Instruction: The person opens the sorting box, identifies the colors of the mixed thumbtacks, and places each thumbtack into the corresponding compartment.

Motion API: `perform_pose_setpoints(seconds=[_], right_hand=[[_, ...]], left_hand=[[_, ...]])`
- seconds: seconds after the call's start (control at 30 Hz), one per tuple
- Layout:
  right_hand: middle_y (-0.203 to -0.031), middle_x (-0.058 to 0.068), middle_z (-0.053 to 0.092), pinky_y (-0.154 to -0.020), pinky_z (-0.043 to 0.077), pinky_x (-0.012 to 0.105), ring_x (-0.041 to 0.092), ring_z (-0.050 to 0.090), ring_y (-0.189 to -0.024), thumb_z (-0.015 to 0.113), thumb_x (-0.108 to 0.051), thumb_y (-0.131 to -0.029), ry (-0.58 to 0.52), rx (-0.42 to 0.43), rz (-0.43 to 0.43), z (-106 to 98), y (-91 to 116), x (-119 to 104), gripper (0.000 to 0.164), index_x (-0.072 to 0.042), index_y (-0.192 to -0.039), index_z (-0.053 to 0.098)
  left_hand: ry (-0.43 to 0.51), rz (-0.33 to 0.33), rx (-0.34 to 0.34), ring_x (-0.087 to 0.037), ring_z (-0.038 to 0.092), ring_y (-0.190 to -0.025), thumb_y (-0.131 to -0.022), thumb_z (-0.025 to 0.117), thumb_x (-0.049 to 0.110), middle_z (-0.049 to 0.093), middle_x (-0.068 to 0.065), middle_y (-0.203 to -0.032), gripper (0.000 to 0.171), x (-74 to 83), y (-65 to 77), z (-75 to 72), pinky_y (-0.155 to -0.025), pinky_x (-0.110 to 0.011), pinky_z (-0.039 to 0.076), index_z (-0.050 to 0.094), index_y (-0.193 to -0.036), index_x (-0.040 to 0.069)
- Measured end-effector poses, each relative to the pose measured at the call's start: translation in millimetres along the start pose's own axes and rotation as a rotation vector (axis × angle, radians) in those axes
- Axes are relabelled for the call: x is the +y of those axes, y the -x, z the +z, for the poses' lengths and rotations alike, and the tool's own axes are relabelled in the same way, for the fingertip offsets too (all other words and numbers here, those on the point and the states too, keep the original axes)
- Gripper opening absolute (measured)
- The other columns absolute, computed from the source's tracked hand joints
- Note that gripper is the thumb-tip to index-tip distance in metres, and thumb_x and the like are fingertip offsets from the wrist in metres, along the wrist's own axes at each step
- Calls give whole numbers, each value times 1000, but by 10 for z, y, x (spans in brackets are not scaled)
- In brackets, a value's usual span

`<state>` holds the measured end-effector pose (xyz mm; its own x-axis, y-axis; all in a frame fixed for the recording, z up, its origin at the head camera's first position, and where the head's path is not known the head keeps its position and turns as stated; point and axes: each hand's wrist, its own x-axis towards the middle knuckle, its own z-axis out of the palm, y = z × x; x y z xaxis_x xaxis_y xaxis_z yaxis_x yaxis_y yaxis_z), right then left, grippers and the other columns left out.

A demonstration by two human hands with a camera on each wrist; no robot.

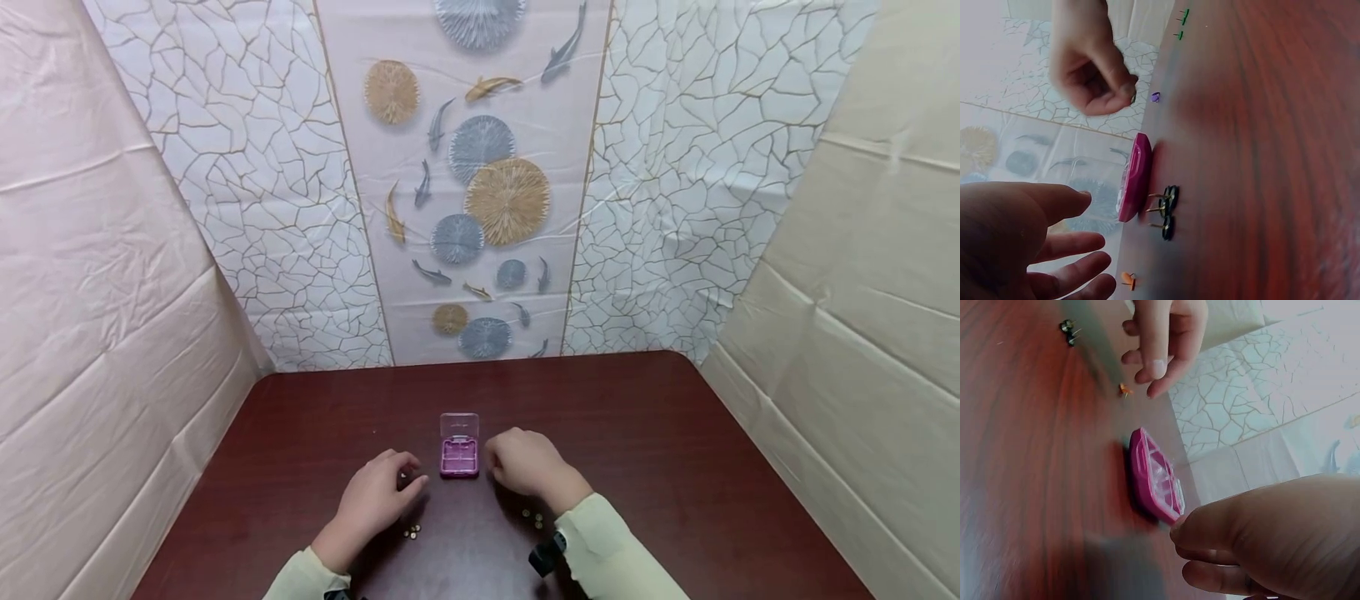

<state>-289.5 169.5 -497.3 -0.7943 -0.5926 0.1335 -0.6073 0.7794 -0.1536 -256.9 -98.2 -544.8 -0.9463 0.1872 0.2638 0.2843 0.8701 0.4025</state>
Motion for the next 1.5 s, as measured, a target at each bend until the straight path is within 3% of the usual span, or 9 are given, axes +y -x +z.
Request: perform_pose_setpoints(seconds=[0.23, 0.5, 0.67, 0.8, 0.9, 0.97, 1.13, 1.5], right_hand=[[-61, -11, 52, -46, 41, 30, 9, 45, -52, 69, -18, -83, -4, -24, -10, 62, -268, -111, 20, -26, -68, 57], [-61, -12, 54, -47, 43, 30, 9, 48, -53, 70, -21, -83, -5, -19, -18, 117, -415, -128, 20, -28, -68, 57], [-68, -11, 59, -50, 45, 32, 10, 50, -57, 72, -29, -84, -26, -41, -5, 105, -441, -149, 7, -26, -83, 66], [-97, -4, 71, -64, 53, 39, 13, 59, -76, 72, -47, -83, -10, -69, 22, 61, -427, -169, 39, -24, -114, 69], [-125, 6, 66, -81, 55, 48, 21, 61, -100, 69, -59, -80, 15, -97, 50, 13, -383, -182, 62, -24, -131, 62], [-134, 10, 61, -87, 53, 51, 26, 58, -110, 69, -62, -79, 23, -114, 63, -14, -357, -185, 69, -24, -136, 58], [-133, 10, 59, -84, 53, 51, 26, 58, -106, 69, -64, -78, 23, -122, 62, -57, -326, -175, 73, -25, -139, 55], [-134, 12, 58, -93, 51, 50, 26, 56, -112, 71, -59, -79, -16, -156, 60, -107, -175, -99, 71, -20, -136, 58]], left_hand=[[0, -2, 8, -11, 56, -72, -83, 70, 47, 63, 4, -85, 28, -17, 18, 7, -63, -37, 50, 72, -98, 23], [9, -3, 13, -12, 57, -73, -84, 70, 47, 64, 2, -86, 29, 3, -15, -49, -64, -38, 51, 73, -98, 22], [15, 0, 12, -12, 56, -72, -84, 71, 46, 64, 2, -86, 28, 5, -12, -50, -63, -37, 50, 73, -99, 22], [9, -2, 12, -12, 56, -72, -84, 71, 45, 63, 3, -85, 28, 2, -9, -50, -63, -37, 50, 73, -99, 22], [11, 1, 15, -12, 56, -72, -84, 71, 44, 63, 3, -84, 27, 9, -11, -56, -62, -37, 50, 73, -98, 22], [18, 1, 15, -12, 56, -72, -84, 71, 44, 64, 3, -84, 27, 9, -12, -58, -63, -37, 50, 73, -98, 21], [22, 0, 16, -12, 57, -73, -84, 71, 44, 64, 4, -84, 27, 9, -15, -69, -63, -38, 50, 73, -98, 21], [35, -1, 1, -12, 57, -73, -84, 71, 43, 64, 4, -84, 28, 23, 16, -60, -63, -38, 51, 73, -99, 19]])
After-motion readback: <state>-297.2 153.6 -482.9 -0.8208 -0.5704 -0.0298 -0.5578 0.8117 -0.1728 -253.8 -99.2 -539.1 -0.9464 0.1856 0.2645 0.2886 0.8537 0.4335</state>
